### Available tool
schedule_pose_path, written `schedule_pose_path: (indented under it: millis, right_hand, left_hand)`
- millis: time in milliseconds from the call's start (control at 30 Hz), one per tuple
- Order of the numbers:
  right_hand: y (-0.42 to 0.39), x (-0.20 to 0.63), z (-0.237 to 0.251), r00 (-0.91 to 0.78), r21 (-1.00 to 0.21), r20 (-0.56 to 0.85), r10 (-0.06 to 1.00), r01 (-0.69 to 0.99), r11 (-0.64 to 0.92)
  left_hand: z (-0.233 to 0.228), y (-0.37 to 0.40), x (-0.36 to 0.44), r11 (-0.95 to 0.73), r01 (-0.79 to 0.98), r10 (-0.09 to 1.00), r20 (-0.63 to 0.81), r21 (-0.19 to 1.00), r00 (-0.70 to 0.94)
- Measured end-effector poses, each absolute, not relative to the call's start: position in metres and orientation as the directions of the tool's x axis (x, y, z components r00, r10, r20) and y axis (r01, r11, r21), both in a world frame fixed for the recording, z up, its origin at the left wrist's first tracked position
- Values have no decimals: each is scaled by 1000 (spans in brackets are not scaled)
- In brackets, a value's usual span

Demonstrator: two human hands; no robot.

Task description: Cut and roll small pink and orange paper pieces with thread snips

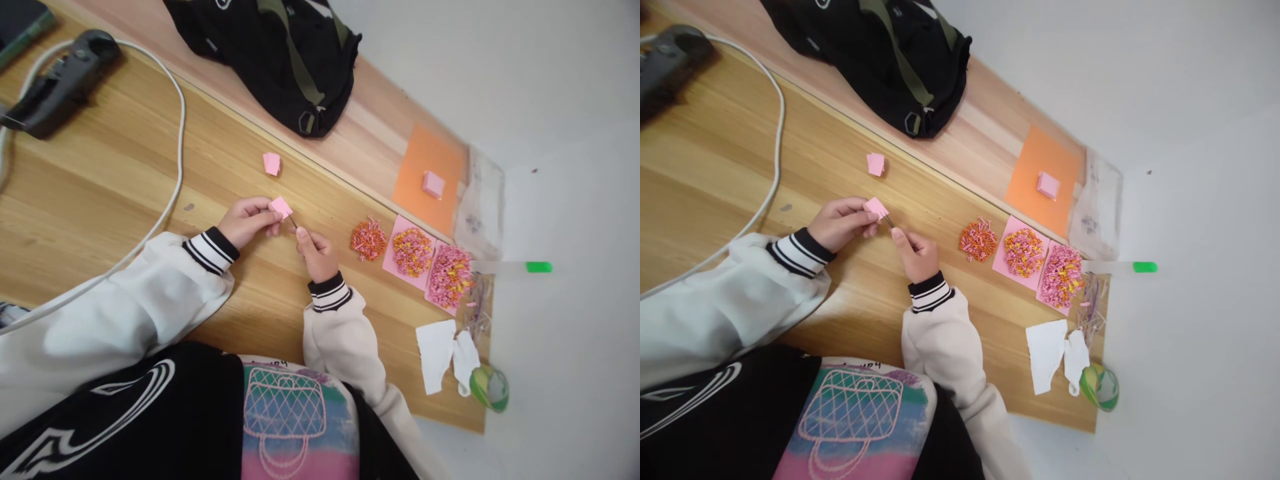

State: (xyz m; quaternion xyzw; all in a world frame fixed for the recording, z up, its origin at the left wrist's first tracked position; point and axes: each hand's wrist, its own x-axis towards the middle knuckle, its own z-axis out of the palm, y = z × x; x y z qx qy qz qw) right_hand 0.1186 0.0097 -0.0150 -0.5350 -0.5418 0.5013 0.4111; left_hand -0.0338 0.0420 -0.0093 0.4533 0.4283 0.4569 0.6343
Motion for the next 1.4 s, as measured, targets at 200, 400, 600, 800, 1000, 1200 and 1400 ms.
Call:
schedule_pose_path:
  millis: [200, 400, 600, 800, 1000, 1200, 1400]
  right_hand:
    - [9, 119, -15, -91, -971, -94, 991, 229, -71]
    - [9, 119, -17, -89, -973, -78, 993, 223, -57]
    - [9, 119, -17, -88, -961, -88, 992, 270, -62]
    - [9, 119, -16, -98, -967, -79, 992, 251, -52]
    - [9, 117, -16, -66, -960, -80, 995, 274, -59]
    - [9, 118, -17, -71, -957, -81, 994, 285, -57]
    - [8, 119, -16, -85, -972, -78, 993, 227, -57]
  left_hand:
    - [-10, 42, -34, 154, -134, 964, -119, 979, 239]
    - [-9, 42, -35, 122, -80, 961, -97, 989, 258]
    - [-9, 42, -35, 104, -55, 961, -86, 993, 263]
    - [-9, 42, -35, 112, -61, 960, -92, 992, 264]
    - [-8, 42, -35, 104, -43, 962, -90, 994, 259]
    - [-10, 42, -35, 114, -57, 962, -96, 992, 255]
    - [-14, 43, -35, 145, -155, 976, -115, 977, 188]
